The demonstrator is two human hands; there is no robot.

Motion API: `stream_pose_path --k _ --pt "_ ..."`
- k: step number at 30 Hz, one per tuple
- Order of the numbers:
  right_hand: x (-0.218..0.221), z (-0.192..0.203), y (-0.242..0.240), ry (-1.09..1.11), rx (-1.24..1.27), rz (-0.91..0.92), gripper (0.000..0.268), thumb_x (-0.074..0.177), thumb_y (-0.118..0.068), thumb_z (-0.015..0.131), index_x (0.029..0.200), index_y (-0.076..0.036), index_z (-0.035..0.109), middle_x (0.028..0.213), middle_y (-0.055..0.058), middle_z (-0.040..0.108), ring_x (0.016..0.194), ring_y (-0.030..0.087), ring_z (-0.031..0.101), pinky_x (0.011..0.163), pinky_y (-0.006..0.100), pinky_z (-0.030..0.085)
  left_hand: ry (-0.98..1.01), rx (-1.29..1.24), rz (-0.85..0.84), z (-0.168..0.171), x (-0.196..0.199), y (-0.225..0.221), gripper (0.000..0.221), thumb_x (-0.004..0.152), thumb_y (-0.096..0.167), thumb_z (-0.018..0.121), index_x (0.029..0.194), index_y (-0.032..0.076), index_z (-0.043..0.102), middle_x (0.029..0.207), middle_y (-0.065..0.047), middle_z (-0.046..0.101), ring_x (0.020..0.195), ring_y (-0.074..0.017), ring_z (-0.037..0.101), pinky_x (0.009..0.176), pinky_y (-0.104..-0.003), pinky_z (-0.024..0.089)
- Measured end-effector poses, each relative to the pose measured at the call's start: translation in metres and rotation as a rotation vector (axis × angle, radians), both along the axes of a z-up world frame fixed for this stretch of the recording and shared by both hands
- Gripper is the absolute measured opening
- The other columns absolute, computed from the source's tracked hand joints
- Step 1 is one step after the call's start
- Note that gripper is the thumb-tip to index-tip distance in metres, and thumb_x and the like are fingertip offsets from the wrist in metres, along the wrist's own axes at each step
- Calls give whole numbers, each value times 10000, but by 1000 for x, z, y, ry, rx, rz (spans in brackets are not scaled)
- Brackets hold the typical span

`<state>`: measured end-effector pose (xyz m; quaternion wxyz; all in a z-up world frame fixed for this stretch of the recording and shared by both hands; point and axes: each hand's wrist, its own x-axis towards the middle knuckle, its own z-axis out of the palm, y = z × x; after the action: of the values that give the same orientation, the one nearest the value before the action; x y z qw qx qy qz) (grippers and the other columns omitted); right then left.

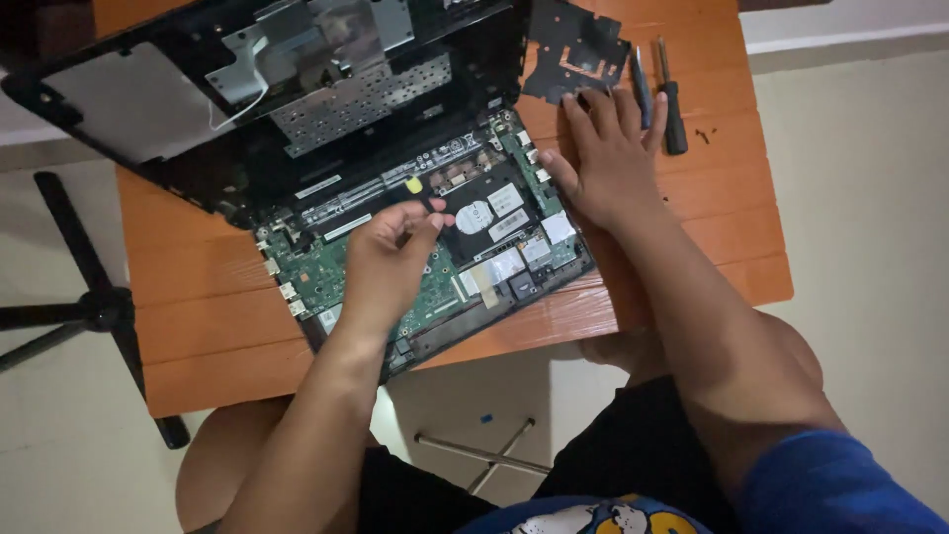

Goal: Disassembling a laptop by removing internal screws and disconnecting internal components.

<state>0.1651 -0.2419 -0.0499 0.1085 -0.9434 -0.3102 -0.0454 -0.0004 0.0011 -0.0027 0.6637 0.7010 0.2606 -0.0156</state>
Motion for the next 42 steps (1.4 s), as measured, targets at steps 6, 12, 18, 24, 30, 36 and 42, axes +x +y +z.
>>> stream_pose_path --k 6,12,18,24,30,36,42 --pt "0 14 3 116 1 -8 788 1060 -636 296 1588 -64 423 1626 175 388 1523 424 169 1182 657 37 33 33 -22 8 -1 0 231 959 215 648 1132 113 764 1069 -1 826 905 -43 689 778 -238 513" --pt "2 32 1 151 -34 -72 603 1057 -488 384 1543 -132 390 1638 180 280 1526 426 139 1150 707 -46 7 5 -8 4 -1 0 221 963 195 655 1132 98 759 1093 -17 822 981 -63 733 872 -234 552" --pt "14 56 -32 158 2 -203 383 994 -221 696 1336 -64 628 1201 217 591 1070 435 562 809 543 462 -8 17 -22 3 -1 1 212 960 194 657 1118 99 763 1052 -9 826 943 -47 722 838 -225 540" --pt "-23 113 -12 581 -233 -333 485 1013 -296 501 1490 -211 519 1465 163 473 1240 421 530 849 579 478 7 14 -24 4 -1 1 205 963 189 657 1119 103 758 1103 -17 821 1001 -71 749 878 -249 567" --pt "-16 69 -45 309 -262 -143 322 928 -256 731 1233 -153 743 1308 271 627 1029 548 697 796 622 597 -192 62 -23 -6 -2 -3 210 969 44 657 1150 31 763 958 -95 804 794 -87 651 702 -216 480" --pt "-11 41 -63 284 -215 -119 292 902 -181 763 1192 -163 791 1205 224 674 996 480 727 781 537 614 -187 92 -33 -8 -2 -1 193 965 68 679 1133 61 774 941 -75 804 779 -70 652 691 -199 474" --pt "-7 34 -58 202 -204 -104 266 938 -52 689 1176 -73 807 1146 290 689 923 504 731 728 537 628 -222 82 -47 -11 -4 0 206 966 47 667 1145 54 769 945 -86 803 772 -70 635 673 -192 447"
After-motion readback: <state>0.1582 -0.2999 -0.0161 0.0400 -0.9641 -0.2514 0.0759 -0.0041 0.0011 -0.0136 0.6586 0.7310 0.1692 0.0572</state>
